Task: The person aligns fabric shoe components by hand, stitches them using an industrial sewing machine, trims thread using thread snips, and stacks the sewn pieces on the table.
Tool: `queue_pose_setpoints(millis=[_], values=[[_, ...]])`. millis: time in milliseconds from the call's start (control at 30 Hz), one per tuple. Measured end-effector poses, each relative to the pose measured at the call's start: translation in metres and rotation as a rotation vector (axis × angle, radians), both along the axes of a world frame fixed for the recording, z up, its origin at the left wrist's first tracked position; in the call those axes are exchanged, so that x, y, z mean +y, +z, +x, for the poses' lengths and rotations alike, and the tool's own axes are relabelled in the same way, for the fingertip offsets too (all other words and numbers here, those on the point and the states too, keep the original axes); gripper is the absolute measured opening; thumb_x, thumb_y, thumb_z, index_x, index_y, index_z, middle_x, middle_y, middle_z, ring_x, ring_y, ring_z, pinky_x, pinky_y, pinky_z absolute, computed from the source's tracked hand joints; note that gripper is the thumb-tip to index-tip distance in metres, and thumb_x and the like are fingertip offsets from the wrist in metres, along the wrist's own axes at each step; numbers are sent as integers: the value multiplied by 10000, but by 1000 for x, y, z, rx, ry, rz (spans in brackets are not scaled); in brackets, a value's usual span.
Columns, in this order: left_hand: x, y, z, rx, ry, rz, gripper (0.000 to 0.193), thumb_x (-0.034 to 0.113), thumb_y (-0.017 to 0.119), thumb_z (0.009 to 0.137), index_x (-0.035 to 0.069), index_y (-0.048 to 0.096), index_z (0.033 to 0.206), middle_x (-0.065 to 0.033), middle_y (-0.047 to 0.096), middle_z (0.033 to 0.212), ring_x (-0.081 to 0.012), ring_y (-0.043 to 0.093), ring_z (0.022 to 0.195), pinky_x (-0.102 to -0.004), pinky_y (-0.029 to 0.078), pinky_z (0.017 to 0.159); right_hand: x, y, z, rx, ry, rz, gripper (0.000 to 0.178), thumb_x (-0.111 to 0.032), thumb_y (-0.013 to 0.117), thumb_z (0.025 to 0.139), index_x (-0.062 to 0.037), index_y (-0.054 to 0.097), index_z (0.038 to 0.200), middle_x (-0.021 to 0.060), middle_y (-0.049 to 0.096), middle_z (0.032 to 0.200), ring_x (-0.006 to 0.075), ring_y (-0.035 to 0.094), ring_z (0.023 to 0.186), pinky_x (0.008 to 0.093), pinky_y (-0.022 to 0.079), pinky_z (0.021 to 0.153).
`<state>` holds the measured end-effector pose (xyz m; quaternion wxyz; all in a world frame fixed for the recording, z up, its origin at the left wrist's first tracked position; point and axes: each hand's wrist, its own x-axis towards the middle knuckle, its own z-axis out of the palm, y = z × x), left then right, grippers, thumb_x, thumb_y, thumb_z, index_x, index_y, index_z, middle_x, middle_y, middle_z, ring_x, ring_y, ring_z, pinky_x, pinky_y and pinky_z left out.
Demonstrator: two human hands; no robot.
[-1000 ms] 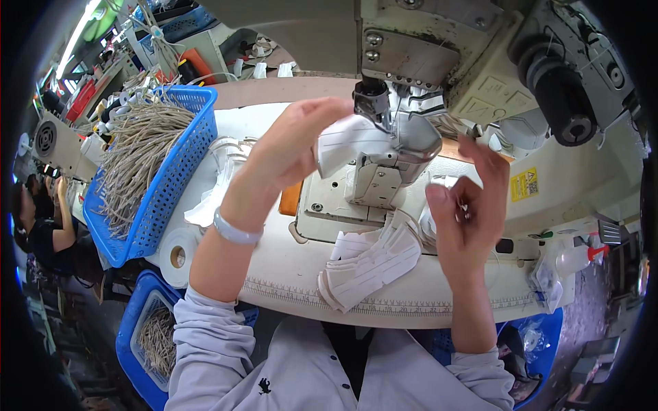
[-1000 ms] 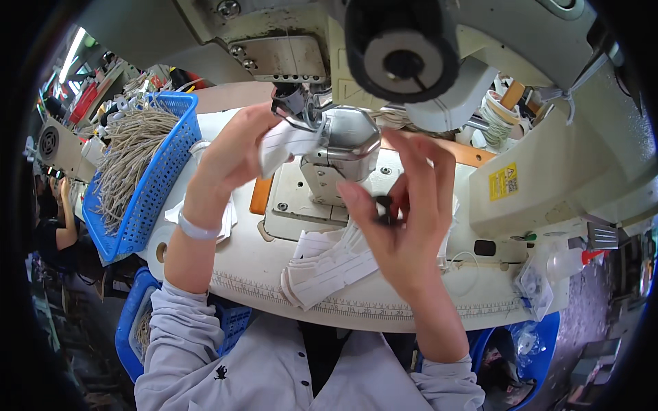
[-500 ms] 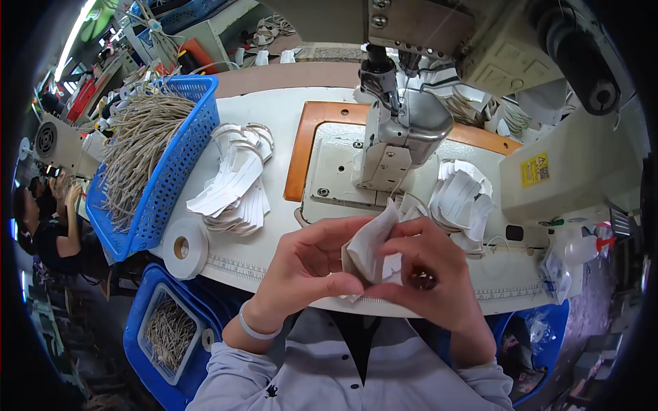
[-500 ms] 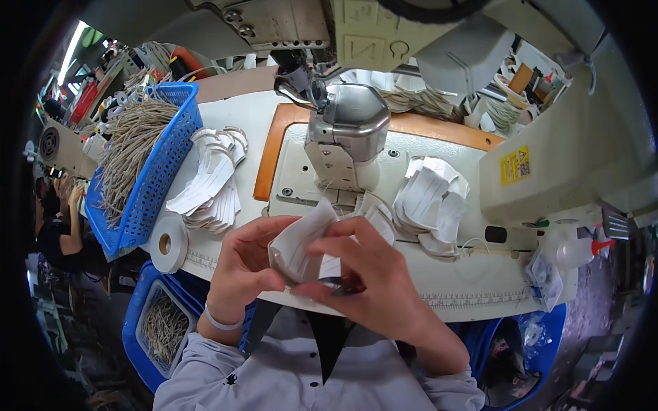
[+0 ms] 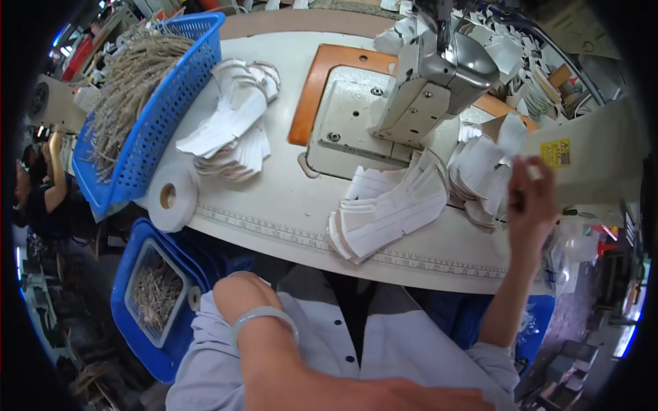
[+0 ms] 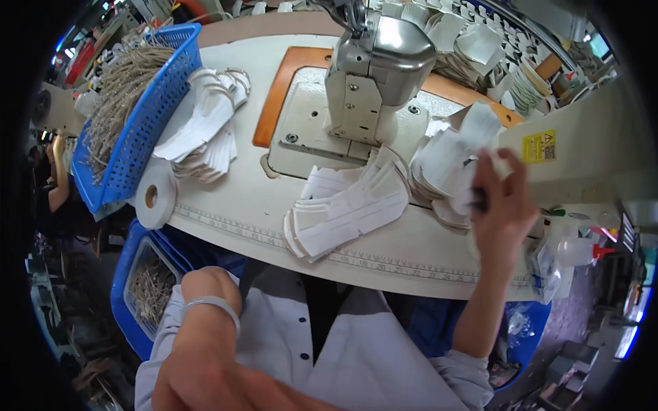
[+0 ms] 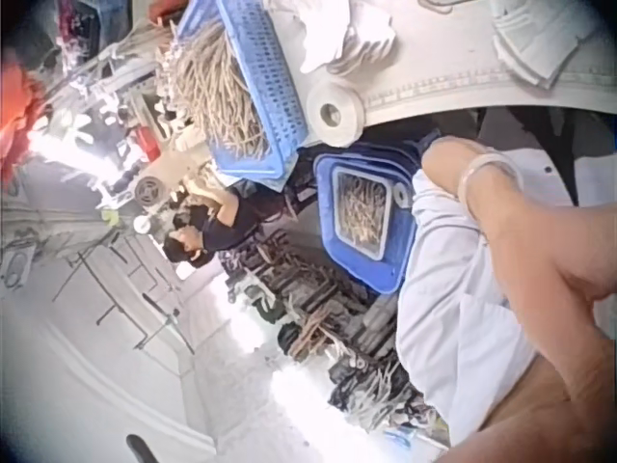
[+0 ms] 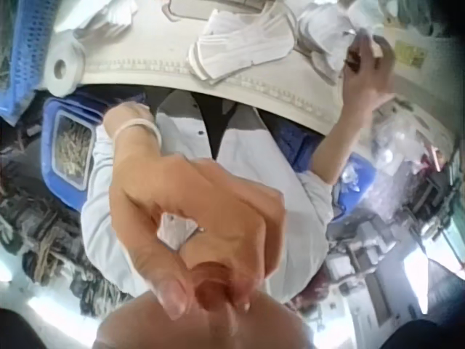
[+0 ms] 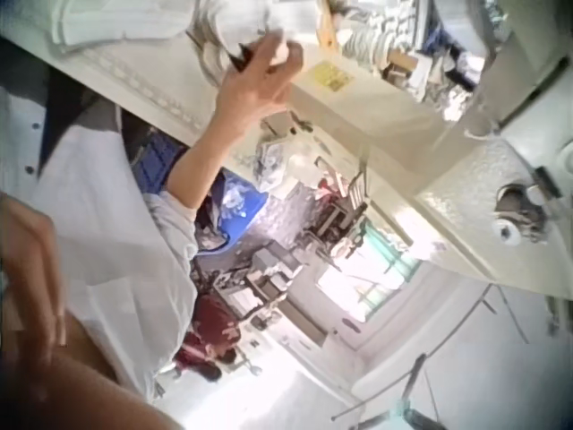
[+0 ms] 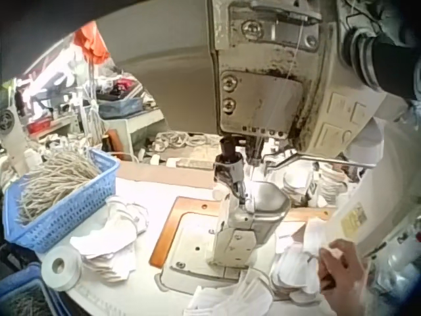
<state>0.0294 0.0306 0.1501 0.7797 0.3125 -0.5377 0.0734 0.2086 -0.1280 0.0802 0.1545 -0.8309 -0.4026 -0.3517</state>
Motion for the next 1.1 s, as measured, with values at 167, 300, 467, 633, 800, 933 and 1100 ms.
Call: queue_pose_setpoints(millis=[167, 300, 467, 633, 800, 933, 1100], values=[[6, 6, -2, 184, -89, 194, 242, 204, 577, 814, -30, 518, 834, -156, 500, 902, -232, 485, 868, -318, 376, 721, -5, -35, -21, 69, 100, -113, 289, 47, 616, 664, -78, 628, 924, 58, 562, 909, 120, 519, 541, 253, 417, 433], [5, 2, -5, 189, -59, 257, 251, 220, 582, 813, -16, 500, 791, -133, 504, 853, -242, 492, 867, -321, 368, 722, -6, -35, -17, -3, 174, -113, 225, 23, 621, 692, -48, 622, 905, 52, 567, 892, 91, 482, 507, 216, 383, 413], [-2, -3, -9, 172, -31, 241, 259, 221, 561, 827, -25, 489, 791, -126, 500, 834, -256, 502, 851, -325, 360, 727, -16, -17, 15, 275, -135, 621, 144, -92, 626, 766, -21, 616, 891, 41, 589, 695, 49, 482, 536, 178, 347, 423], [-14, -5, -4, 140, 23, 192, 266, 233, 523, 848, -13, 495, 750, -120, 498, 816, -259, 508, 810, -322, 377, 695, 0, 14, 52, 112, -191, 626, 103, -41, 638, 734, -23, 624, 835, 67, 565, 640, 79, 502, 552, 209, 409, 482], [4, 9, 4, -79, 569, 503, 239, 193, 536, 805, 18, 496, 648, -96, 494, 749, -255, 511, 767, -338, 401, 616, 16, 5, 48, -224, -98, 294, 131, -37, 624, 737, -59, 628, 866, 50, 569, 741, 104, 510, 542, 241, 434, 474], [-8, 17, -15, 69, 867, 505, 213, 169, 557, 737, 25, 497, 593, -83, 500, 712, -257, 519, 755, -372, 418, 587, -15, -21, -1, -128, -6, -110, 235, -31, 654, 692, -67, 621, 922, 44, 552, 880, 134, 531, 539, 265, 429, 442], [-7, 0, -42, 147, 979, 442, 192, 215, 593, 699, 26, 595, 667, -130, 578, 809, -256, 547, 844, -467, 463, 713, -13, -39, -25, 34, 20, -37, 247, -18, 643, 712, -60, 606, 953, 64, 550, 880, 127, 541, 587, 256, 447, 457]])
